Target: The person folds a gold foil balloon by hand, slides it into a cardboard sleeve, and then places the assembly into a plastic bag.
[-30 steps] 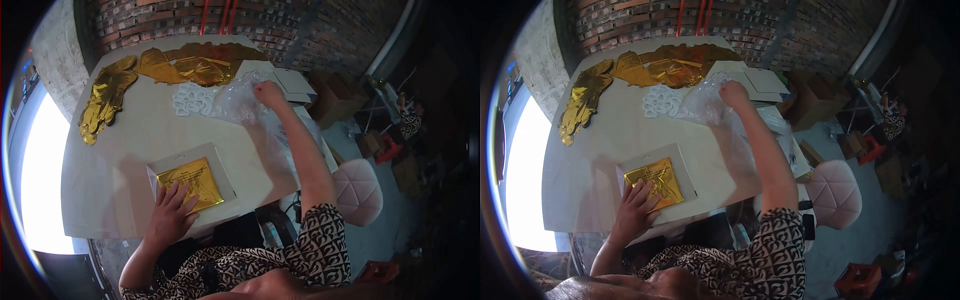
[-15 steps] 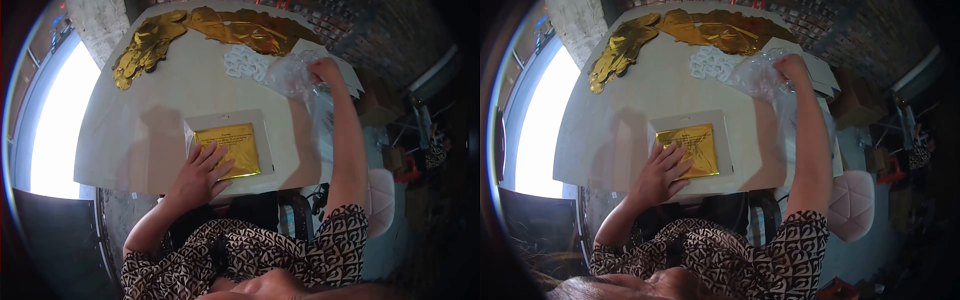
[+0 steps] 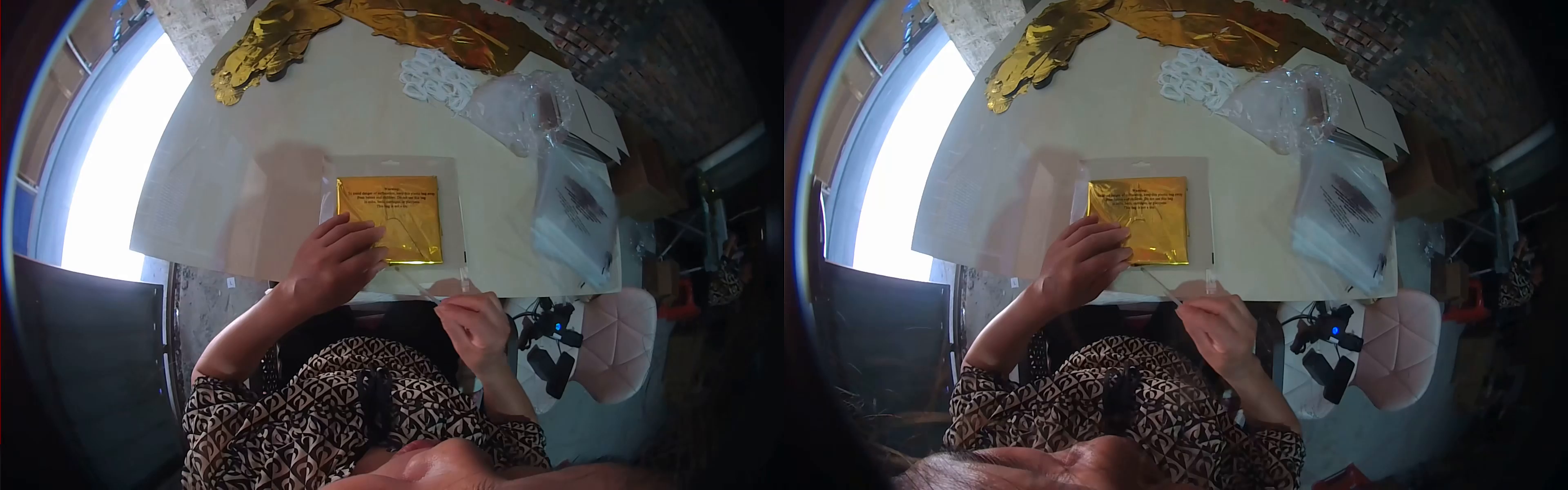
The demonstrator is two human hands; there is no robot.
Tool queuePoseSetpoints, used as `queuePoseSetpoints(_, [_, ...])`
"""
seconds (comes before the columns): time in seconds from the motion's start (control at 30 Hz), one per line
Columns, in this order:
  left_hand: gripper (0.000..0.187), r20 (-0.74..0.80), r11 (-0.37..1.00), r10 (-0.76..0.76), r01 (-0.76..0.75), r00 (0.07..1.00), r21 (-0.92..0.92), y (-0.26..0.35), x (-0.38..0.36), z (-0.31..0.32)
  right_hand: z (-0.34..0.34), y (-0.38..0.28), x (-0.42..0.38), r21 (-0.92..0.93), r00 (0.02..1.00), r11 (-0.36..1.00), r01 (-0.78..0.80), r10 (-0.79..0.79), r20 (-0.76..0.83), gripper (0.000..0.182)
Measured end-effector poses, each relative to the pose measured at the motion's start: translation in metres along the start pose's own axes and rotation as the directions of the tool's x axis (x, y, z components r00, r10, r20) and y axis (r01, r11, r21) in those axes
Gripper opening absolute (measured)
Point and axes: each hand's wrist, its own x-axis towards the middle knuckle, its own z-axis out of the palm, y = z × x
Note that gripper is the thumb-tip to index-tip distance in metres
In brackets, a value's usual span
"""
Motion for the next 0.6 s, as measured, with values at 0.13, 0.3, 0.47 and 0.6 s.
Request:
queuePoseSetpoints(0.13, [0.027, 0.016, 1.0, 0.004, -0.004, 1.0, 0.003, 0.001, -0.001, -0.002, 0.023, 0.001, -0.008, -0.128, 0.976, 0.98, 0.152, -0.169, -0.136, 0.034])
queuePoseSetpoints(0.3, [0.023, 0.008, 1.0, -0.013, 0.013, 1.0, 0.009, 0.002, 0.001, -0.002, 0.025, 0.001, -0.011, -0.104, 0.97, 0.981, 0.165, -0.181, -0.164, 0.032])
queuePoseSetpoints(0.47, [0.027, 0.012, 1.0, -0.011, 0.012, 1.0, -0.008, 0.0, -0.001, 0.0, 0.031, 0.006, -0.01, -0.205, 0.965, 0.96, 0.189, -0.22, -0.14, 0.031])
queuePoseSetpoints(0.6, [0.03, 0.03, 1.0, -0.004, 0.004, 1.0, -0.004, -0.001, -0.002, 0.0, 0.036, 0.012, -0.008, -0.328, 0.942, 0.928, 0.175, -0.255, -0.22, 0.029])
